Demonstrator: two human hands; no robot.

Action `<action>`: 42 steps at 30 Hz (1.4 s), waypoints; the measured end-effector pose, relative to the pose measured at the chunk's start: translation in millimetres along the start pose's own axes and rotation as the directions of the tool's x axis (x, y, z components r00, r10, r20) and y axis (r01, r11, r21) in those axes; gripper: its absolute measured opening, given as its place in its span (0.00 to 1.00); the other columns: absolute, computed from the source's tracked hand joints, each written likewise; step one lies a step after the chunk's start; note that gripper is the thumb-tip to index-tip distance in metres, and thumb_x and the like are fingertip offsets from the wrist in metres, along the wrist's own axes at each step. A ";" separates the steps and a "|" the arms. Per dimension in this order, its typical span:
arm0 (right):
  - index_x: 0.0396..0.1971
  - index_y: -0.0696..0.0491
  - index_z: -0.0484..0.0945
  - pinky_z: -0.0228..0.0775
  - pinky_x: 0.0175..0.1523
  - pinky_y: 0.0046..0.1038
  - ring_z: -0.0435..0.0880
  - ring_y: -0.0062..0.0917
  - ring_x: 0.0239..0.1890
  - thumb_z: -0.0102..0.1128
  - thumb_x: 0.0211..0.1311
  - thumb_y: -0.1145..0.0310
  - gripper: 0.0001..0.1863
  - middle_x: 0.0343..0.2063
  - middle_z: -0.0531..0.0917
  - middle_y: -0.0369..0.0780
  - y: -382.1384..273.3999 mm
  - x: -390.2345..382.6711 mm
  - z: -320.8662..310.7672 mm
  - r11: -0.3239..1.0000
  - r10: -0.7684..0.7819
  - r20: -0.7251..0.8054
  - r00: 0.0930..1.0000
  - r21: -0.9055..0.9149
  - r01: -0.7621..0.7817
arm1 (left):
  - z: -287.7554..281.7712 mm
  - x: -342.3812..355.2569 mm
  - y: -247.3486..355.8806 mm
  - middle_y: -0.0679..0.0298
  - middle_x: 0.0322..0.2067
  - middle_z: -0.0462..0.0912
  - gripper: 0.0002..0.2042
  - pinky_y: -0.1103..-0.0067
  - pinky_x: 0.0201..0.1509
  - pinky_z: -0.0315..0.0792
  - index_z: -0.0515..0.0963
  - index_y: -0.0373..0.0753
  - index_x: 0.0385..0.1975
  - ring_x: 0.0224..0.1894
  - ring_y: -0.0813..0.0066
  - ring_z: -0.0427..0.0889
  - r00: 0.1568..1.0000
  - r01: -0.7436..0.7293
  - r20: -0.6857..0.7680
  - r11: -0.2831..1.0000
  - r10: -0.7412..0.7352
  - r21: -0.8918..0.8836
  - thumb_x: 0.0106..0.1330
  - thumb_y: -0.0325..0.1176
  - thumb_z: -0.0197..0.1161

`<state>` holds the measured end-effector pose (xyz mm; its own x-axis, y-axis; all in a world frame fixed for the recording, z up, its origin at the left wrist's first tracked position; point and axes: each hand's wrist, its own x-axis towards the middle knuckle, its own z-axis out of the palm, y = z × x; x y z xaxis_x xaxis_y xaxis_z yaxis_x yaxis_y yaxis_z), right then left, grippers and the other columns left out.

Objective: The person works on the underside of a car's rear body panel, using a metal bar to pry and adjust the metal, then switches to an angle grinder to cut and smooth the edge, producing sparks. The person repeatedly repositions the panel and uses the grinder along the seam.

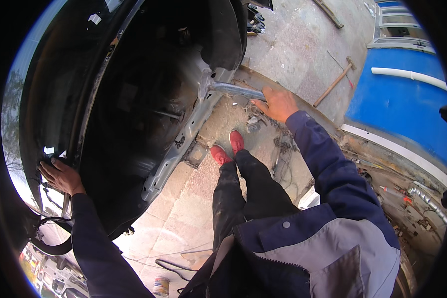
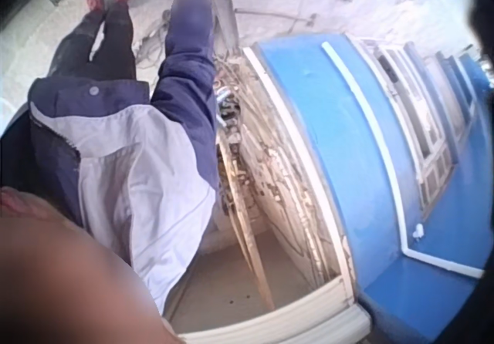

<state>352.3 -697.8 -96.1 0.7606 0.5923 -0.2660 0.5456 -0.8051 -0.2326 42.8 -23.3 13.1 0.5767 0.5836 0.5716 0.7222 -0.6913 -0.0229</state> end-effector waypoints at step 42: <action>0.35 0.65 0.84 0.77 0.45 0.52 0.87 0.59 0.37 0.53 0.74 0.30 0.43 0.27 0.84 0.62 -40.9 -61.1 44.3 0.815 0.217 0.374 0.902 0.439 -0.378 | -1.4 0.5 1.6 0.49 0.80 0.60 0.35 0.54 0.84 0.48 0.62 0.38 0.80 0.83 0.52 0.55 1.000 0.014 -0.002 0.999 -0.014 -0.053 0.84 0.58 0.44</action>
<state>267.9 -699.6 -111.8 0.6725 0.3712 -0.6403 0.0028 -0.8664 -0.4994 43.6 -24.7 14.5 0.5654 0.5924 0.5739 0.7092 -0.7044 0.0284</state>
